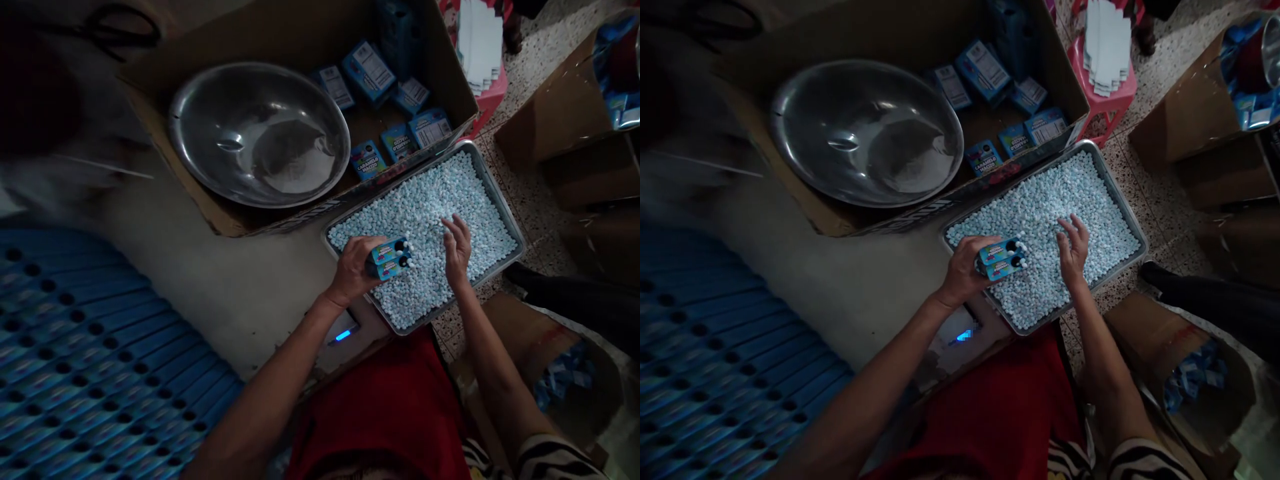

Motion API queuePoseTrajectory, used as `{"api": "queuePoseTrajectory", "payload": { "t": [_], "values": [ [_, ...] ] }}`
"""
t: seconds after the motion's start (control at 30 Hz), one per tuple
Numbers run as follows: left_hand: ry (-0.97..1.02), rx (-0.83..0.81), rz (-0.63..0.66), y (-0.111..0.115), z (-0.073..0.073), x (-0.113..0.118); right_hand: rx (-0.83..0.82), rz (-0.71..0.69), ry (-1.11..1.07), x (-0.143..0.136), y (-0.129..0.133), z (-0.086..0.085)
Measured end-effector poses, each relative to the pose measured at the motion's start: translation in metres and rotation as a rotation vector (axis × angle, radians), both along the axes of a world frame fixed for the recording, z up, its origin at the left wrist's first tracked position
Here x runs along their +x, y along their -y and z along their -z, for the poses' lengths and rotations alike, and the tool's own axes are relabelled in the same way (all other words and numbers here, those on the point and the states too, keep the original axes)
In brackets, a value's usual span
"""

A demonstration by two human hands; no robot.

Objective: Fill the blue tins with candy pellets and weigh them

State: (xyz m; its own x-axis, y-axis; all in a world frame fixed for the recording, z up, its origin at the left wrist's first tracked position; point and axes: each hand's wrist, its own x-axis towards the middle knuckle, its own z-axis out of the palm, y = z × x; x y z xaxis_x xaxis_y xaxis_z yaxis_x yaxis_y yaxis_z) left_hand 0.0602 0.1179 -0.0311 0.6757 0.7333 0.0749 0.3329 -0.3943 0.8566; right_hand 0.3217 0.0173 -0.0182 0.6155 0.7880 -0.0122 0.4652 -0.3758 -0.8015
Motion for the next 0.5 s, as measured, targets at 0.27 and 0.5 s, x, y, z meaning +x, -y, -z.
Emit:
{"api": "queuePoseTrajectory", "payload": {
  "t": [0.27,0.5],
  "values": [
    [-0.24,0.02,-0.226,0.014,-0.009,-0.019,-0.197,-0.105,0.406,-0.012,-0.071,0.083],
    [-0.307,0.017,-0.247,0.013,-0.011,-0.021,-0.115,0.137,-0.612,-0.038,-0.065,0.038]
  ]
}}
